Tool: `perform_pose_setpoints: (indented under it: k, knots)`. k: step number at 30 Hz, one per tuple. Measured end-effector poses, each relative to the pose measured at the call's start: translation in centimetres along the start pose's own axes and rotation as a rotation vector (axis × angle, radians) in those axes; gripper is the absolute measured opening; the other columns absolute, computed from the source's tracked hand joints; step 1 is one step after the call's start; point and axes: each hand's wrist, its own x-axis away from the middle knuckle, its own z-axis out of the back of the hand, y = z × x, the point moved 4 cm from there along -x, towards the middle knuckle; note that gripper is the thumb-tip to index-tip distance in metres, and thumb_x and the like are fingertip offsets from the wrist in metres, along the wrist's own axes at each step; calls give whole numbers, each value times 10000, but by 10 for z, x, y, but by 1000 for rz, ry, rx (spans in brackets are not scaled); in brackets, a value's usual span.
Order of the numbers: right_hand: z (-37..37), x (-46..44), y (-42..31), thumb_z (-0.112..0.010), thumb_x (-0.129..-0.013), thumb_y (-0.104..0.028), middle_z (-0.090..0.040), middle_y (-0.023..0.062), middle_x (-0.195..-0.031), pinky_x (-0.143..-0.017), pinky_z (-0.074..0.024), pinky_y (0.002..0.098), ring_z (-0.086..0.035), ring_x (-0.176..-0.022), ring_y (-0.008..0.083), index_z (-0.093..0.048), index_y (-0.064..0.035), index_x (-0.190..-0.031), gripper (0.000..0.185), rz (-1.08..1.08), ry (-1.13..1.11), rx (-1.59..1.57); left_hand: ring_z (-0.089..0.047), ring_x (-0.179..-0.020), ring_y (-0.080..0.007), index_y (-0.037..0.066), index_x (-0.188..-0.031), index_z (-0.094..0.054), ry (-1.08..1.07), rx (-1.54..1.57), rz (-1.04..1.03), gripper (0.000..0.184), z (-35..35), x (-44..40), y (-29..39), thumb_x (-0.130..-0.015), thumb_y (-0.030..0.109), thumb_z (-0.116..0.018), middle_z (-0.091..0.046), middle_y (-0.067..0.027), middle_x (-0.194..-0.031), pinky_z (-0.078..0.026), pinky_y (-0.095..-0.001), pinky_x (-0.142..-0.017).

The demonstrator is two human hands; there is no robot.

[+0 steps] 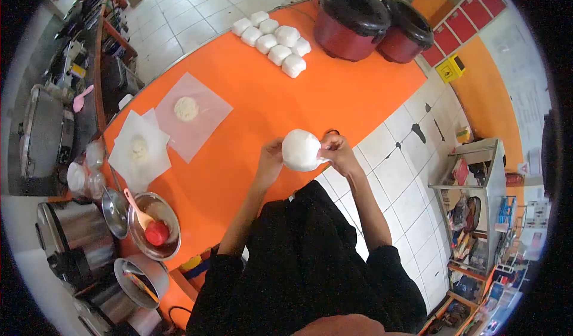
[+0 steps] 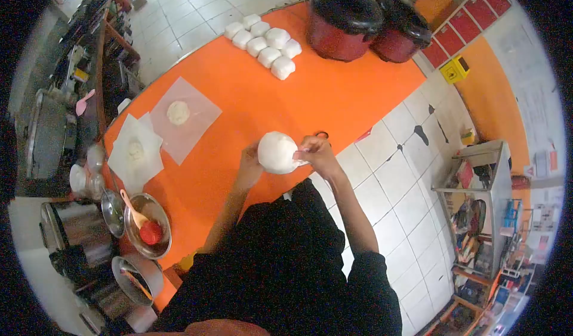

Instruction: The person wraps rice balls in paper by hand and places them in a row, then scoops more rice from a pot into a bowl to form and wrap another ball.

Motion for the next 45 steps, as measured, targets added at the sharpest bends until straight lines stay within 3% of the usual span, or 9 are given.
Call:
perform_pose_setpoints:
  k: [5, 8, 12, 18, 24, 27, 31, 37, 45]
  knots:
    - [4, 4, -36, -714, -673, -5, -544, 20, -725, -626, -447, 241, -545, -698, 100, -604, -14, -730, 125, 11, 89, 351, -567, -773, -127, 15, -898, -570, 161, 297, 362, 400, -29, -8, 4, -939, 367, -383, -590, -43, -851, -473, -259, -686]
    - [-7, -4, -39, -738, -634, -32, -537, 34, -712, -582, -436, 260, -518, -661, 113, -623, -23, -737, 155, 84, 28, 686, -518, -689, -97, 23, -871, -550, 56, -382, 191, 478, -36, -15, 0, -943, 432, -313, -558, -33, -785, -430, -243, -607]
    - [-13, -21, -57, -718, -669, -13, -549, 67, -921, -669, -457, 254, -575, -774, 169, -631, 1, -792, 151, 112, 231, 880, -480, -655, -91, 3, -874, -528, 234, -274, 66, 489, -33, -44, 6, -934, 448, -335, -529, -36, -752, -402, -243, -569]
    - [-55, -62, -27, -608, -827, -192, -514, 153, -1080, -781, -449, 323, -531, -970, 243, -460, 34, -1082, 371, 429, 436, 585, -532, -670, -171, -39, -884, -515, 477, -677, -270, 464, -50, -99, 46, -937, 392, -352, -561, -123, -757, -430, -303, -584]
    - [19, -129, -3, -553, -865, -321, -540, 131, -1031, -789, -445, 310, -538, -933, 198, -419, 61, -1143, 492, -32, 521, 252, -542, -587, -274, -44, -840, -502, 324, -762, -70, 405, -32, -165, -4, -946, 313, -345, -547, -169, -650, -421, -388, -573]
    - [90, -166, 15, -559, -858, -355, -567, 111, -984, -742, -459, 297, -553, -880, 182, -472, 69, -1099, 495, -266, 504, 21, -568, -743, -237, -61, -967, -530, 137, -672, 249, 502, -32, -202, -2, -946, 386, -304, -574, -152, -798, -454, -337, -658]
    - [141, -235, 14, -577, -836, -395, -580, 109, -954, -682, -458, 288, -558, -816, 172, -487, 97, -1064, 550, -115, 603, -167, -478, -977, -315, -41, -1042, -492, 462, -879, -220, 446, 44, -274, 9, -950, 345, -288, -513, -212, -1040, -358, -413, -840]
    - [188, -298, 59, -630, -769, -461, -568, 140, -905, -658, -445, 332, -552, -774, 239, -459, 69, -998, 601, -18, 851, 614, -210, -1302, -296, -33, -1334, -244, 769, -848, -419, 549, 195, -394, 17, -950, 356, -284, -237, -188, -1396, -163, -365, -1065]
    - [145, -294, 7, -507, -872, -373, -471, 251, -1036, -750, -425, 418, -517, -865, 345, -429, 51, -1068, 474, 29, 716, 844, -151, -1325, -291, -34, -1352, -190, 783, -835, -406, 515, 175, -436, 48, -945, 257, -313, -178, -183, -1423, -128, -360, -1079]
